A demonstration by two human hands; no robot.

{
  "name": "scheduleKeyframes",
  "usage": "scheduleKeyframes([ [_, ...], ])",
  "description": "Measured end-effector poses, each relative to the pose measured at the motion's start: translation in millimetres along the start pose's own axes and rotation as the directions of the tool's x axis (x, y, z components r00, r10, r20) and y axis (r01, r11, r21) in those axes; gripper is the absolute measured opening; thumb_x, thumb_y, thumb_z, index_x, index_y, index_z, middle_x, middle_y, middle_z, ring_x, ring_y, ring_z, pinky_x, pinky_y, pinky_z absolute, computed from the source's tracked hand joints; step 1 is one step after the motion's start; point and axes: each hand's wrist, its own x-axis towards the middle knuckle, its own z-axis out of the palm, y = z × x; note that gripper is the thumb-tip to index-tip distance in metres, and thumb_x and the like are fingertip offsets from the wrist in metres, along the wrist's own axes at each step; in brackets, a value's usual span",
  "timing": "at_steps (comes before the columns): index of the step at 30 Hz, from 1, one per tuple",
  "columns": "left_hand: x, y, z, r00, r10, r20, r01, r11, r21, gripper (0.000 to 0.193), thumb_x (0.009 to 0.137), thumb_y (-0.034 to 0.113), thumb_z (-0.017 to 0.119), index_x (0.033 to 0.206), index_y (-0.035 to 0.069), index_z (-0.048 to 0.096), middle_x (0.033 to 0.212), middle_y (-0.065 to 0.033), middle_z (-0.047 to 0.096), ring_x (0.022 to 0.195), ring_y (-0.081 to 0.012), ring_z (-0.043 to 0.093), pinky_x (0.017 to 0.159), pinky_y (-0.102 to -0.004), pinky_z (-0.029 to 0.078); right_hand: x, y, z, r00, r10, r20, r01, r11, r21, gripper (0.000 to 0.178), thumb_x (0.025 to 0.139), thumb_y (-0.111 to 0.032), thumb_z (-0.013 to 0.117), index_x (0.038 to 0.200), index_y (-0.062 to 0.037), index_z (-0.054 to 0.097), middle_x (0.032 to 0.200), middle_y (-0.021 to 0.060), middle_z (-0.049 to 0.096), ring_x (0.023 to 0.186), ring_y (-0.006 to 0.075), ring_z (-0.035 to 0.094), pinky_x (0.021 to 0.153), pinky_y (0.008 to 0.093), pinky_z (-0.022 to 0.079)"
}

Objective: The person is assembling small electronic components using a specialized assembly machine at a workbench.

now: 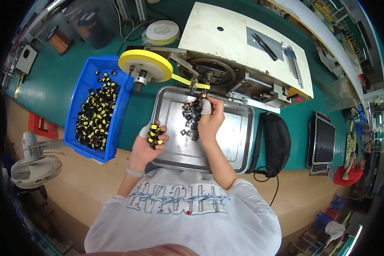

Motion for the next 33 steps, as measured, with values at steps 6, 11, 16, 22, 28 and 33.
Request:
scheduleKeyframes([
  [6, -1.8, 4.5, 3.1, 0.999, 0.002, 0.033, -0.001, 1.000, -0.024, 0.027, 0.096, 0.033, 0.044, 0.106, 0.013, 0.058, 0.101, -0.0047, 0.050, 0.082, -0.0173, 0.047, 0.059, -0.0290, 0.042, 13.7, -5.1, 2.0, 0.996, 0.071, 0.056, -0.077, 0.991, 0.113, 0.009, 0.091, -0.005, 0.054, 0.097, 0.0015, 0.051, 0.089, 0.0109, 0.064, 0.077, 0.0143, 0.062, 0.073, 0.0248, 0.049],
  [11, 2.5, 4.8, 15.8, 1.000, 0.020, -0.006, -0.020, 1.000, 0.023, 0.026, 0.095, 0.034, 0.047, 0.098, 0.012, 0.058, 0.101, -0.0042, 0.049, 0.084, -0.0167, 0.047, 0.060, -0.0273, 0.043, 23.4, 4.7, -25.1, 0.960, 0.153, 0.235, -0.096, 0.967, -0.238, 0.023, 0.087, -0.008, 0.060, 0.106, 0.0019, 0.053, 0.089, 0.0091, 0.065, 0.079, 0.0146, 0.061, 0.069, 0.0260, 0.049],
  [16, 19.9, 12.2, 9.7, 0.996, -0.067, 0.059, 0.072, 0.994, -0.077, 0.022, 0.094, 0.032, 0.051, 0.094, 0.011, 0.058, 0.103, -0.0040, 0.049, 0.086, -0.0148, 0.049, 0.060, -0.0250, 0.044, 16.3, -2.1, -47.3, 0.799, 0.525, 0.294, -0.273, 0.751, -0.601, 0.046, 0.075, -0.021, 0.073, 0.113, 0.0003, 0.056, 0.087, 0.0123, 0.062, 0.072, 0.0222, 0.059, 0.068, 0.0331, 0.047],
  [22, 69.9, 11.2, 28.4, 0.992, -0.122, 0.004, 0.122, 0.992, 0.014, 0.025, 0.094, 0.024, 0.051, 0.114, 0.012, 0.059, 0.114, -0.0055, 0.053, 0.089, -0.0166, 0.053, 0.060, -0.0250, 0.045, 2.1, 36.5, -43.7, 0.867, 0.338, 0.365, -0.009, 0.744, -0.668, 0.044, 0.071, -0.014, 0.074, 0.109, -0.0004, 0.059, 0.078, 0.0122, 0.061, 0.073, 0.0261, 0.060, 0.068, 0.0339, 0.048],
  [28, 121.5, 2.5, 37.0, 0.980, -0.193, -0.037, 0.196, 0.951, 0.238, 0.033, 0.093, 0.023, 0.050, 0.122, 0.007, 0.054, 0.115, -0.0074, 0.060, 0.088, -0.0188, 0.061, 0.064, -0.0310, 0.055, -1.0, 36.1, -38.3, 0.885, 0.374, 0.279, -0.146, 0.789, -0.597, 0.034, 0.070, -0.008, 0.069, 0.102, 0.0012, 0.062, 0.079, 0.0115, 0.062, 0.072, 0.0241, 0.062, 0.065, 0.0332, 0.049],
  [33, 145.9, -5.4, 43.5, 0.974, -0.219, -0.064, 0.228, 0.922, 0.313, 0.033, 0.093, 0.024, 0.050, 0.123, 0.009, 0.053, 0.114, -0.0073, 0.060, 0.088, -0.0184, 0.060, 0.063, -0.0292, 0.053, -7.6, 53.2, -47.5, 0.881, 0.413, 0.230, -0.269, 0.838, -0.474, 0.022, 0.074, -0.005, 0.065, 0.095, 0.0021, 0.062, 0.073, 0.0069, 0.062, 0.056, 0.0130, 0.058, 0.049, 0.0266, 0.045],
])
